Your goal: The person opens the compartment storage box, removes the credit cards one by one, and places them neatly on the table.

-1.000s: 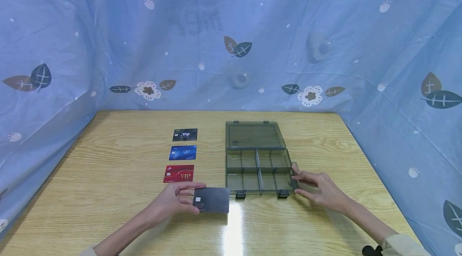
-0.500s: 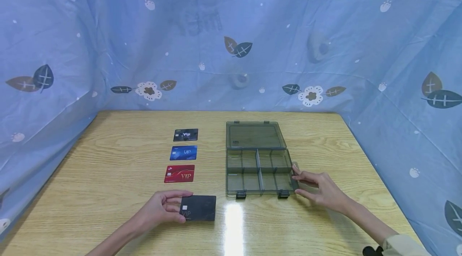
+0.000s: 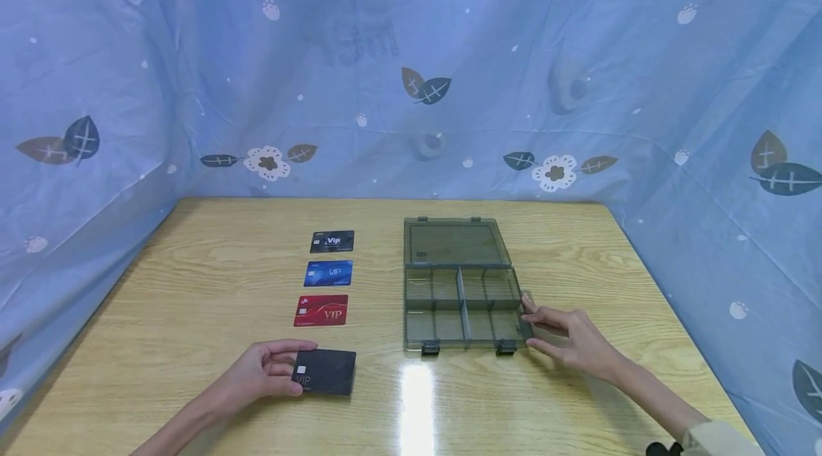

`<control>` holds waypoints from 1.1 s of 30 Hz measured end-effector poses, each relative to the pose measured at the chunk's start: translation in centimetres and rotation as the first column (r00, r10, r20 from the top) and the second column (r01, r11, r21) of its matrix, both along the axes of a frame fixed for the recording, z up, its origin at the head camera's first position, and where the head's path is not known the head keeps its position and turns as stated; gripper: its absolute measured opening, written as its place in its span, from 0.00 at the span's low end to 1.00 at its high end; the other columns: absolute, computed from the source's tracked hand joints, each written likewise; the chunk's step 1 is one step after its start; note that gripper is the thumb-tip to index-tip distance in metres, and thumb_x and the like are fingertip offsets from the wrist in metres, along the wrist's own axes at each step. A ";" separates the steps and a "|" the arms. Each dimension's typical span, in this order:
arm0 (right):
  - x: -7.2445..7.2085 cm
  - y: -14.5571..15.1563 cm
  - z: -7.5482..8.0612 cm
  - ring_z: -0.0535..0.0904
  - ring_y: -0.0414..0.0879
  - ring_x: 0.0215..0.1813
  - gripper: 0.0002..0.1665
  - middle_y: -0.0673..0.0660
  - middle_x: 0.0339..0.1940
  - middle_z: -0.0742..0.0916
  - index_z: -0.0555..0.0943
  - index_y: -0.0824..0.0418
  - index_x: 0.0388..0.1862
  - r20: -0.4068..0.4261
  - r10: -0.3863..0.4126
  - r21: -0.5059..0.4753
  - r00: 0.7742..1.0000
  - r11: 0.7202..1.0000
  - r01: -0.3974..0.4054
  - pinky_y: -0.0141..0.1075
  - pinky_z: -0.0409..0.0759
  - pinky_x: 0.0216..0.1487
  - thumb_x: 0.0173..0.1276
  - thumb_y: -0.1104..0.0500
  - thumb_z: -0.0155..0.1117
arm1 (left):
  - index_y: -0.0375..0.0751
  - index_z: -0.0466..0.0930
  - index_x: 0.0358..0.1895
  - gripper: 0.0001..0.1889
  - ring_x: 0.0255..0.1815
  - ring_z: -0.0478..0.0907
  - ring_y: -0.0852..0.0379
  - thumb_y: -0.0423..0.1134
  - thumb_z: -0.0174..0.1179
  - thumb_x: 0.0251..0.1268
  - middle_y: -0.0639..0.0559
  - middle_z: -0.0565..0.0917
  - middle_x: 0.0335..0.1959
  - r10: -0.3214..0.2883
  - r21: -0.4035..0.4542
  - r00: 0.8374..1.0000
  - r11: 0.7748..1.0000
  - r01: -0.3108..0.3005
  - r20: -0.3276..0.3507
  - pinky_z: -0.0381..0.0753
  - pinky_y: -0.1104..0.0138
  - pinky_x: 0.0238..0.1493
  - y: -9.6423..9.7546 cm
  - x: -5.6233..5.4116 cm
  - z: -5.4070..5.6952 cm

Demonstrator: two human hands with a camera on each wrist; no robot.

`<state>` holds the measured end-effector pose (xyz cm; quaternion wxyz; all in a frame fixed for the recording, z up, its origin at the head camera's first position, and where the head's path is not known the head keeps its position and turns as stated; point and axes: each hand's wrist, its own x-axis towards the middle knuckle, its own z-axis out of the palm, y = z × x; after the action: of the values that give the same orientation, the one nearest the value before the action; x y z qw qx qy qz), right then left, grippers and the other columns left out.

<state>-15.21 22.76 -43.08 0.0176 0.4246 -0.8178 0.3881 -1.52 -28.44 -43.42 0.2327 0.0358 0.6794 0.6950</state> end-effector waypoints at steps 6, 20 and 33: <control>0.0 0.1 -0.1 0.84 0.53 0.46 0.19 0.66 0.44 0.86 0.82 0.63 0.46 0.010 -0.002 -0.006 1.000 1.000 0.002 0.35 0.83 0.41 0.54 0.70 0.73 | 0.22 0.63 0.65 0.33 0.47 0.83 0.50 0.29 0.66 0.57 0.38 0.82 0.48 0.003 -0.050 1.000 0.999 -0.003 -0.015 0.81 0.66 0.47 -1.7 -0.2 -0.2; 0.2 0.0 0.1 0.83 0.52 0.47 0.17 0.65 0.46 0.86 0.82 0.62 0.46 0.028 -0.006 -0.004 1.000 1.000 0.006 0.36 0.83 0.42 0.56 0.69 0.72 | 0.24 0.65 0.65 0.32 0.47 0.82 0.51 0.29 0.66 0.58 0.41 0.81 0.50 -0.018 -0.044 1.000 0.999 0.019 0.016 0.81 0.65 0.46 -3.8 -0.4 -0.9; 0.1 0.0 0.1 0.83 0.52 0.48 0.19 0.67 0.45 0.86 0.82 0.64 0.46 0.019 0.000 -0.013 1.000 1.000 0.001 0.35 0.82 0.42 0.54 0.70 0.73 | 0.21 0.65 0.63 0.35 0.44 0.84 0.50 0.30 0.70 0.53 0.38 0.82 0.48 -0.022 -0.142 0.999 0.990 0.016 -0.039 0.81 0.68 0.45 -4.0 -1.0 -1.0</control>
<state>-15.11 22.76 -42.98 0.0127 0.4205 -0.8154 0.3976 -2.56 -32.48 -44.44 0.2274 0.0400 0.7312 0.6419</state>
